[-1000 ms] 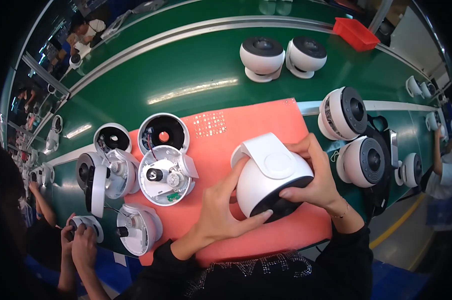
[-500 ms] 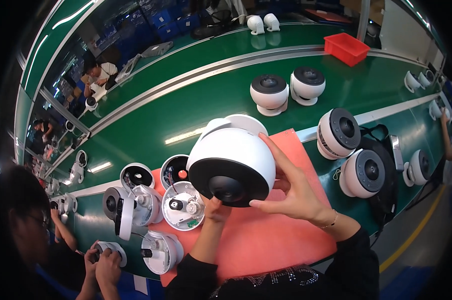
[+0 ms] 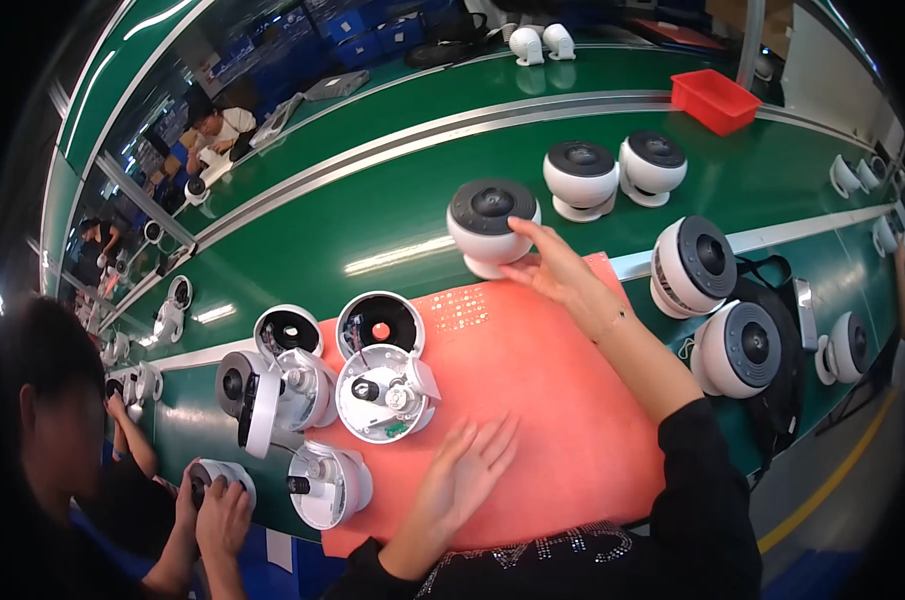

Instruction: Assembling electronic security camera components on a factory production line.

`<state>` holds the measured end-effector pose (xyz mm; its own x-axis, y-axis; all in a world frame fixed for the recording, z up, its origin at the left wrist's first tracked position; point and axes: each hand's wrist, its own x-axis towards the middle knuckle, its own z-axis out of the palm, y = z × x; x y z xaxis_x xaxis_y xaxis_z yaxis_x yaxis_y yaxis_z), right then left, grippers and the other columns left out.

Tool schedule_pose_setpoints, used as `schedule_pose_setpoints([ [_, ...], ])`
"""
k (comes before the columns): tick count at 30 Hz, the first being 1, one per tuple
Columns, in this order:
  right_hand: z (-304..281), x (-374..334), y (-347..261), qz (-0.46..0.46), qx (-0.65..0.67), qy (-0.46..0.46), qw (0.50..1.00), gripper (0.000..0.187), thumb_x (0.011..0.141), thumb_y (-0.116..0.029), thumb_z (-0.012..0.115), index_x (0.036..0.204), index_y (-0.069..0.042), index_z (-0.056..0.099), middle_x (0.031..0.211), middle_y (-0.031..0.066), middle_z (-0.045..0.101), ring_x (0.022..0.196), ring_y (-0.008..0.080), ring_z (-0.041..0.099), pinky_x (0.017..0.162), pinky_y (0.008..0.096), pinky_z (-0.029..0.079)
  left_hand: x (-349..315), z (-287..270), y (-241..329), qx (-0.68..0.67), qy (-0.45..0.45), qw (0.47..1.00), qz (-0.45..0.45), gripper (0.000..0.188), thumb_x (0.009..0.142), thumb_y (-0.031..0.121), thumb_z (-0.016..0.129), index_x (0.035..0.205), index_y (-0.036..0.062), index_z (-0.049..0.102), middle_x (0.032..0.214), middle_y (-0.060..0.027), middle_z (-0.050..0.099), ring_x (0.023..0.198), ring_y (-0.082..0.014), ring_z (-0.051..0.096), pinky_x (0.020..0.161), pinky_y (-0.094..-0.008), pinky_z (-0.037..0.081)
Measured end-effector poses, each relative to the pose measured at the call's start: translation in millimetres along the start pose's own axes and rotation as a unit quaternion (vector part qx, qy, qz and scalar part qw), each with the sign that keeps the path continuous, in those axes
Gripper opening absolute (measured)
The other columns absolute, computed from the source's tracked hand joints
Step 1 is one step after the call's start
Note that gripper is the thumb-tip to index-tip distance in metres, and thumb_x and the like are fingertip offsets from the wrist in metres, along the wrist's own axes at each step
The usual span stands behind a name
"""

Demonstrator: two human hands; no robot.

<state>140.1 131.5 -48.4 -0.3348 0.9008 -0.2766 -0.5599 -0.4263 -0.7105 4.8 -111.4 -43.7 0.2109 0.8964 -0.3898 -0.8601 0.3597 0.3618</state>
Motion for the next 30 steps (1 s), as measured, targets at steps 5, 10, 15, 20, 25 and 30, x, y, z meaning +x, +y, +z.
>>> schedule_pose_setpoints([
  [5,-1.2,46.0,25.4,-0.083,-0.001,0.064,0.995,0.089,0.071,-0.027,0.073,0.126,-0.008,0.007,0.124,0.0167,0.032,0.111,0.0307,0.045,0.093,0.0416,0.041,-25.0,-44.4,12.7,-0.126,0.133,0.976,0.121,0.036,0.088,0.015,0.050,0.120,0.0157,0.034,0.135,-0.0142,0.030,0.126,-0.0297,0.030,0.105,-0.0434,0.023],
  [10,25.1,26.0,62.3,-0.030,-0.065,0.000,0.997,0.098,0.073,-0.024,0.072,0.129,-0.016,-0.009,0.123,0.0157,0.032,0.108,0.0286,0.047,0.090,0.0428,0.041,-6.3,-60.4,25.0,0.049,0.155,0.926,0.341,0.043,0.087,0.016,0.052,0.124,0.0126,0.031,0.130,-0.0113,0.035,0.121,-0.0261,0.035,0.104,-0.0430,0.025],
  [15,3.2,17.2,80.7,0.070,-0.252,-0.192,0.946,0.056,0.078,-0.012,0.063,0.126,-0.010,0.035,0.121,0.0107,0.039,0.096,0.0176,0.054,0.080,0.0324,0.047,8.1,-80.1,36.9,0.075,0.165,0.904,0.387,0.053,0.090,0.013,0.046,0.135,0.0171,0.018,0.134,-0.0106,0.031,0.121,-0.0249,0.036,0.102,-0.0432,0.029],
  [20,22.7,-31.3,81.4,-0.348,-0.606,-0.195,0.689,0.045,0.072,-0.001,0.058,0.116,-0.011,0.052,0.120,0.0154,0.039,0.098,0.0255,0.053,0.080,0.0343,0.048,-5.2,-99.3,57.9,0.121,0.186,0.899,0.377,0.046,0.091,0.024,0.046,0.132,0.0132,0.028,0.129,-0.0099,0.039,0.116,-0.0228,0.043,0.095,-0.0394,0.037],
  [25,22.9,-30.7,101.3,-0.476,-0.696,-0.247,0.478,0.053,0.071,0.003,0.056,0.116,-0.025,0.054,0.123,0.0162,0.033,0.116,0.0364,0.036,0.090,0.0378,0.044,-18.9,-105.1,66.5,0.142,0.195,0.903,0.355,0.046,0.090,0.033,0.042,0.122,0.0003,0.038,0.116,-0.0144,0.051,0.102,-0.0254,0.056,0.081,-0.0386,0.052],
  [30,5.2,-23.8,107.0,-0.540,-0.656,-0.243,0.467,0.055,0.066,0.000,0.063,0.112,-0.030,0.055,0.123,0.0085,0.033,0.117,0.0349,0.033,0.088,0.0382,0.047,-20.5,-100.7,64.8,0.156,0.164,0.925,0.305,0.046,0.090,0.036,0.039,0.120,0.0001,0.041,0.111,-0.0135,0.055,0.095,-0.0230,0.060,0.077,-0.0357,0.054],
])
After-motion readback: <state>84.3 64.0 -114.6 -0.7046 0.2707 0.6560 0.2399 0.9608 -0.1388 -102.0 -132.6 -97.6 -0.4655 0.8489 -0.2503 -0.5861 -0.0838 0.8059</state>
